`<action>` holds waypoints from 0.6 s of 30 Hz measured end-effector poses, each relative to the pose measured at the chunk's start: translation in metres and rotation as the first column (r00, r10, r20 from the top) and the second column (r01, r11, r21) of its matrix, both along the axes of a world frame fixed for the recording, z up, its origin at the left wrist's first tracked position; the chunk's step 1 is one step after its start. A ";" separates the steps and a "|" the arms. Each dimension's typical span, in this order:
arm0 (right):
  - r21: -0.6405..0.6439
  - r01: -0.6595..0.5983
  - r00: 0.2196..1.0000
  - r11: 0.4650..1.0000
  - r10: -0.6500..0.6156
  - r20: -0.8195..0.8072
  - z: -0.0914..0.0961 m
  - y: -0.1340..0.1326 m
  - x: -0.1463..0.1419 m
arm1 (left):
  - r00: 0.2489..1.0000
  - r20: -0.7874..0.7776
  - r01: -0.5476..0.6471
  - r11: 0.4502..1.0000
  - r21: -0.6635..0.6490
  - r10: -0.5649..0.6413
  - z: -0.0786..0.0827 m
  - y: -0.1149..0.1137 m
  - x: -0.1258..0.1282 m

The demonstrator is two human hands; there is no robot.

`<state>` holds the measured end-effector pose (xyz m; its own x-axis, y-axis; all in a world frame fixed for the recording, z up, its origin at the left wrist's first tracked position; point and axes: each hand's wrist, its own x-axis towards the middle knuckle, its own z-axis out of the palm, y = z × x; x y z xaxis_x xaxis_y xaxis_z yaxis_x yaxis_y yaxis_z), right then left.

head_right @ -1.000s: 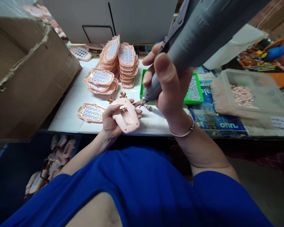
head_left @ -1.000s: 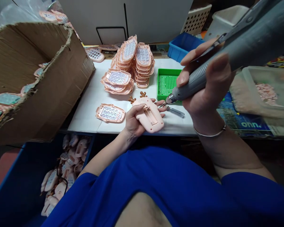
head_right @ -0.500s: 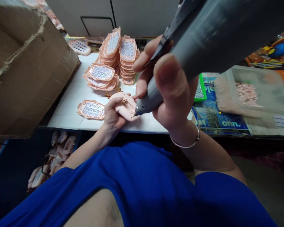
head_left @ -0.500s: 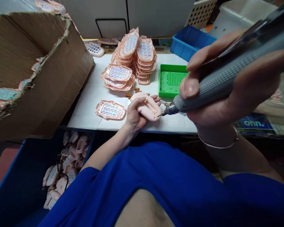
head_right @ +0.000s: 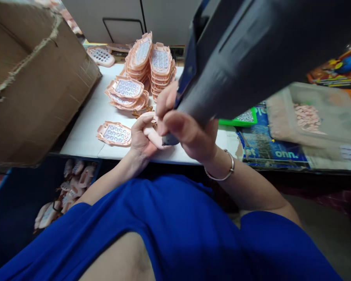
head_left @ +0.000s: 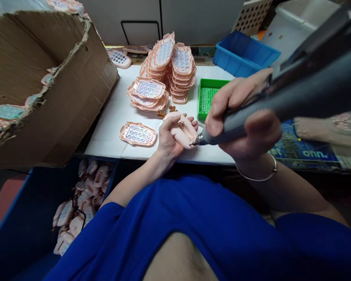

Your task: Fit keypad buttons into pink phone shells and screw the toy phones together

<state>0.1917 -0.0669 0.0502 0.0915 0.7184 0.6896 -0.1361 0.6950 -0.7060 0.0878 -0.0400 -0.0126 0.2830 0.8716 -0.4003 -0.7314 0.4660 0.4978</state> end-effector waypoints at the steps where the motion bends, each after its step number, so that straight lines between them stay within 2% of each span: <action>1: -0.028 0.037 0.999 0.999 -0.038 -0.026 0.000 0.002 0.001 | 1.000 -0.012 0.008 1.000 0.004 -0.008 0.000 0.000 0.000; 4: -0.077 0.130 0.988 0.989 -0.136 -0.077 0.003 0.002 0.005 | 0.997 -0.073 0.032 0.999 -0.010 -0.032 -0.002 -0.001 -0.003; 8: -0.007 0.256 0.963 0.967 -0.256 -0.085 0.008 0.003 0.017 | 0.989 -0.116 0.094 0.996 0.002 -0.094 -0.003 -0.005 -0.009; 10: 0.012 0.268 0.960 0.963 -0.266 -0.091 0.008 0.007 0.023 | 0.987 -0.105 0.128 0.991 0.032 -0.124 -0.001 -0.007 -0.013; 14: 0.026 0.304 0.950 0.952 -0.301 -0.082 -0.002 0.021 0.028 | 0.977 -0.057 0.209 0.973 0.100 -0.204 0.007 -0.014 -0.014; 18: -0.065 0.412 0.911 0.909 -0.410 0.038 -0.012 0.027 0.022 | 0.969 -0.035 0.247 0.965 0.091 -0.245 0.010 -0.018 -0.004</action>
